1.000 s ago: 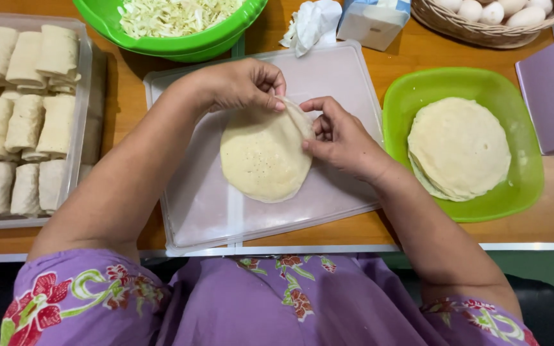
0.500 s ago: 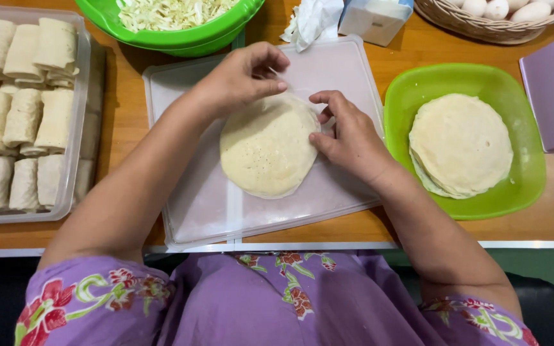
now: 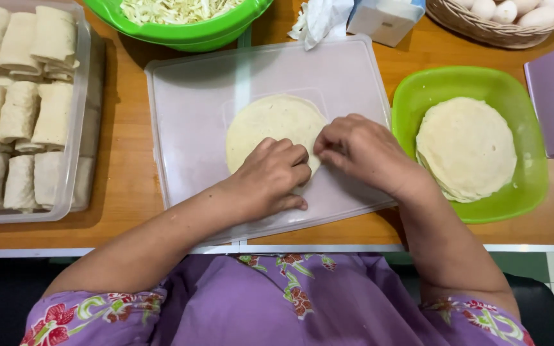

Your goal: Folding and preparing spring rolls by adding filling to wrappers and rolling them.

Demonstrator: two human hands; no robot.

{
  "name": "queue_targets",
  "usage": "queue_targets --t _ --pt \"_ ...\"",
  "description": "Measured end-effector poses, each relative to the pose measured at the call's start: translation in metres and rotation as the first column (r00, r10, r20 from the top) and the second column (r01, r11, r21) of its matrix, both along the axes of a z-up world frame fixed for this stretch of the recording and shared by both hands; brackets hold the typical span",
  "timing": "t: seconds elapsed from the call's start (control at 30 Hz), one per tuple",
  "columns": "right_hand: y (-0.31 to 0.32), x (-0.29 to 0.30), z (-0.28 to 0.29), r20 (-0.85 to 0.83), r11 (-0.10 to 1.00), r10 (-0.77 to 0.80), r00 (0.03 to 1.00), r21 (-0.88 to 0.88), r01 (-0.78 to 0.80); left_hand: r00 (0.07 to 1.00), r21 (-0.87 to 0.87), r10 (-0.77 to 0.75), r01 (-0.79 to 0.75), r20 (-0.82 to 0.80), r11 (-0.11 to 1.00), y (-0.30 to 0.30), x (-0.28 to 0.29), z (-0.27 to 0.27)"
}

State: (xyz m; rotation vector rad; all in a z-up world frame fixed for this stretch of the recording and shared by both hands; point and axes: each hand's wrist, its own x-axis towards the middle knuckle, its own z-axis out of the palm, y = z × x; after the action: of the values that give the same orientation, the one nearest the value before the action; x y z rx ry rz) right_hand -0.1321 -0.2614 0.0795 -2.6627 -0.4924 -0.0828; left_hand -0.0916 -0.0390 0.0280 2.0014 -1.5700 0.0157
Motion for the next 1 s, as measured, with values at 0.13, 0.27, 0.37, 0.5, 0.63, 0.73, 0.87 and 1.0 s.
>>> queue_targets --t 0.13,0.27,0.37,0.5,0.63,0.73,0.87,1.0 --pt "0.002 0.002 -0.003 -0.09 0.994 0.109 0.99 0.028 -0.107 0.995 -0.031 0.033 -0.036 -0.093 0.999 0.005 -0.001 -0.006" --pt "0.0 0.003 0.003 -0.111 0.985 0.173 0.979 0.043 -0.17 0.994 -0.084 0.052 -0.06 -0.093 0.995 0.006 -0.001 -0.02" --pt "0.007 0.0 0.014 -0.114 0.979 0.202 0.973 0.042 -0.198 0.976 -0.151 0.061 -0.094 -0.209 0.984 0.005 0.004 -0.015" --pt "0.022 -0.003 0.014 -0.072 0.98 0.198 0.978 0.022 -0.196 0.932 -0.263 0.024 -0.127 -0.362 0.957 0.008 0.014 -0.02" --pt "0.026 -0.005 0.008 0.051 0.986 0.164 0.985 -0.026 -0.163 0.885 -0.296 0.036 -0.194 -0.464 0.935 0.01 0.019 -0.022" --pt "0.024 -0.005 0.007 0.099 0.986 0.164 0.981 -0.031 -0.162 0.825 -0.231 0.061 -0.228 -0.562 0.946 0.012 0.023 -0.022" --pt "0.021 -0.004 0.014 0.08 0.984 0.176 0.981 0.024 -0.179 0.763 -0.192 0.064 -0.241 -0.644 0.951 0.014 0.025 -0.017" --pt "0.014 -0.004 0.02 0.035 0.981 0.182 0.983 0.055 -0.184 0.835 -0.238 0.041 -0.203 -0.549 0.95 0.016 0.028 -0.02"
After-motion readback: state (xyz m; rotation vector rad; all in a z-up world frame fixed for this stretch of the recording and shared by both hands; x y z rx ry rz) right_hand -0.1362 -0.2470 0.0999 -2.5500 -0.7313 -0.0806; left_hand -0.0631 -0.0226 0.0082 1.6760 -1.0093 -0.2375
